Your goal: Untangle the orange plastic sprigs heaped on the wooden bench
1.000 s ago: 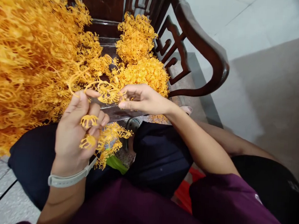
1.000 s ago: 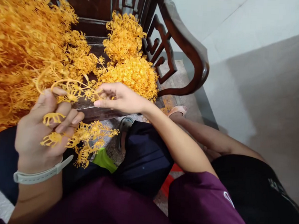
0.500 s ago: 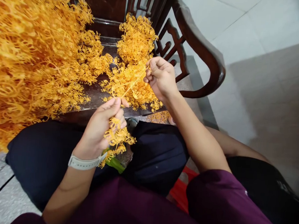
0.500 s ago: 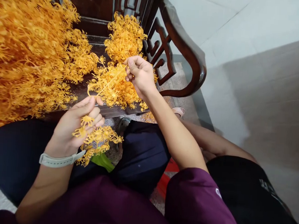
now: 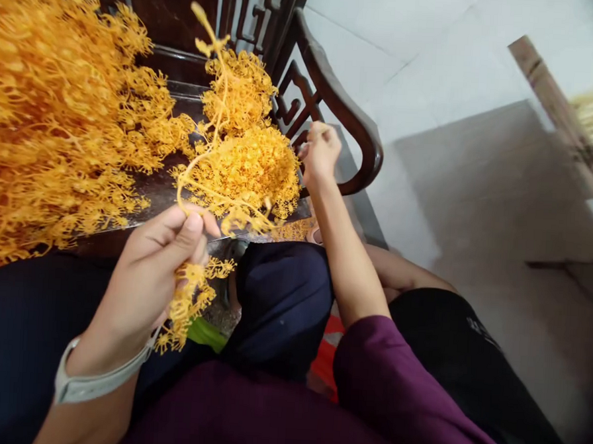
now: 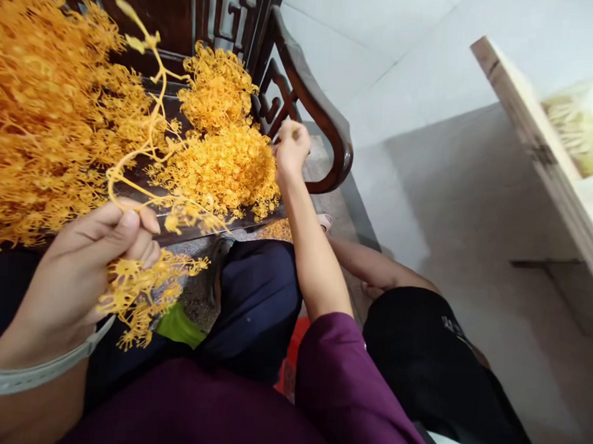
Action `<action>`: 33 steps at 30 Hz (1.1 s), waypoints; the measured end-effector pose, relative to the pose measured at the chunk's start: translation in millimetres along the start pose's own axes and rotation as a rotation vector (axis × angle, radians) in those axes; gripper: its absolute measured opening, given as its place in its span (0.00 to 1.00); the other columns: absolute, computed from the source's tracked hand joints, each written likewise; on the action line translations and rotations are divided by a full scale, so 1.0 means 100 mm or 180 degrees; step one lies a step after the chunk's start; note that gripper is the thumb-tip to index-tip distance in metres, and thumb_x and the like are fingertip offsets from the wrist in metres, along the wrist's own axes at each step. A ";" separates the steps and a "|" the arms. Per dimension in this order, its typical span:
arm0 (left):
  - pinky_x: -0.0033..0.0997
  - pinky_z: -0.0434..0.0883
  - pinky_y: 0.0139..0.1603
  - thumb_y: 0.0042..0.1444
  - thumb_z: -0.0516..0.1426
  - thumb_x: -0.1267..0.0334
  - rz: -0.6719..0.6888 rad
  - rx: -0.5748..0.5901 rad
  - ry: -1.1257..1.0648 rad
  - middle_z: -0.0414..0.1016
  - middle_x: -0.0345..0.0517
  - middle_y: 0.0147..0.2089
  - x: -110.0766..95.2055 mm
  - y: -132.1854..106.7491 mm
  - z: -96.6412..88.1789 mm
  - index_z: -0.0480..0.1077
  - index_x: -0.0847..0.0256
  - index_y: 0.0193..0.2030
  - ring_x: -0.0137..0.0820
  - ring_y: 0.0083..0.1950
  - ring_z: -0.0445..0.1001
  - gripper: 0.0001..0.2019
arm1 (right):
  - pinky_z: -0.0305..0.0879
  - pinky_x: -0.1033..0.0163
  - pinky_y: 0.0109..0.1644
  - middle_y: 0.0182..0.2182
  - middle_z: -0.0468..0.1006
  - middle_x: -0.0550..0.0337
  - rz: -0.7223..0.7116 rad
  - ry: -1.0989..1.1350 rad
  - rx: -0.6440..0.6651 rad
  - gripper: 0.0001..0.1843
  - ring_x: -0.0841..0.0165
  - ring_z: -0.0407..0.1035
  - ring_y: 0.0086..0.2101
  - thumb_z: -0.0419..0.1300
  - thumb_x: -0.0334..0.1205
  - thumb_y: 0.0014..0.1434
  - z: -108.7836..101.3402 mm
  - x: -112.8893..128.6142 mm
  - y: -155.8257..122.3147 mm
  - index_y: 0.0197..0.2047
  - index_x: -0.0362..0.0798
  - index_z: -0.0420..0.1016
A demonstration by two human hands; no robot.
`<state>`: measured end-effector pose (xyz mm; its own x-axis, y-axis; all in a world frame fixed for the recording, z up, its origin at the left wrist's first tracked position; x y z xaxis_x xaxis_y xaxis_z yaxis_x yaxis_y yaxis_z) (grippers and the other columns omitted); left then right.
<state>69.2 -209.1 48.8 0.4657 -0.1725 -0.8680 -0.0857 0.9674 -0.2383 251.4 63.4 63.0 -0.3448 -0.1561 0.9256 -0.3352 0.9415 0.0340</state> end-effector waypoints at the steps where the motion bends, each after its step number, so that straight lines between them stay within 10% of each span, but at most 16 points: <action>1: 0.25 0.56 0.23 0.69 0.65 0.55 0.0047 -0.0075 -0.0070 0.56 0.35 0.22 -0.03 0.01 -0.05 0.78 0.61 0.39 0.22 0.21 0.54 0.11 | 0.71 0.65 0.31 0.30 0.70 0.62 -0.0011 -0.0025 0.0021 0.26 0.68 0.73 0.31 0.65 0.68 0.65 -0.01 0.00 0.01 0.47 0.52 0.75; 14: 0.23 0.59 0.24 0.72 0.62 0.60 0.0076 -0.0242 -0.0740 0.53 0.31 0.20 -0.08 0.06 -0.12 0.77 0.61 0.41 0.20 0.19 0.51 0.09 | 0.68 0.68 0.30 0.44 0.76 0.55 -0.0416 -0.0334 -0.1112 0.22 0.74 0.69 0.31 0.64 0.61 0.65 -0.22 -0.15 -0.10 0.45 0.49 0.77; 16: 0.23 0.60 0.24 0.73 0.60 0.61 0.0060 -0.0225 -0.0959 0.52 0.31 0.20 -0.10 0.06 -0.11 0.77 0.61 0.41 0.21 0.19 0.51 0.09 | 0.70 0.67 0.33 0.41 0.77 0.55 -0.0298 0.0076 -0.0572 0.24 0.72 0.70 0.32 0.66 0.62 0.63 0.00 -0.05 -0.21 0.44 0.48 0.77; 21: 0.23 0.63 0.26 0.75 0.57 0.63 0.0132 -0.0264 -0.1420 0.54 0.31 0.19 -0.12 0.07 -0.09 0.75 0.61 0.42 0.22 0.18 0.51 0.09 | 0.79 0.56 0.55 0.63 0.78 0.45 0.0292 0.1807 0.2189 0.43 0.58 0.76 0.55 0.74 0.68 0.52 1.31 0.41 -0.94 0.63 0.50 0.76; 28: 0.21 0.61 0.24 0.73 0.61 0.59 0.0051 -0.0433 -0.1200 0.54 0.30 0.21 -0.02 0.15 -0.09 0.71 0.60 0.38 0.21 0.18 0.51 0.11 | 0.72 0.67 0.37 0.36 0.81 0.62 0.0339 0.2397 0.1868 0.19 0.73 0.73 0.32 0.79 0.47 0.56 1.71 0.54 -1.07 0.44 0.49 0.81; 33: 0.21 0.63 0.25 0.73 0.58 0.64 0.0004 -0.0475 -0.1224 0.55 0.33 0.19 -0.06 0.14 -0.19 0.73 0.63 0.34 0.21 0.18 0.51 0.13 | 0.59 0.70 0.27 0.26 0.75 0.65 0.0311 0.1750 0.2796 0.16 0.79 0.64 0.24 0.77 0.46 0.61 1.64 0.49 -1.14 0.38 0.41 0.82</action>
<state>48.9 -197.9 42.3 0.7583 -0.0621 -0.6490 -0.2002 0.9252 -0.3224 129.4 -100.8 42.5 -0.0313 0.2743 0.9611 -0.9237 0.3594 -0.1327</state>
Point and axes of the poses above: each hand's wrist, its own y-axis towards the middle knuckle, its own z-axis out of the palm, x = y × z, the point moved 10 cm from there along y, towards the middle knuckle
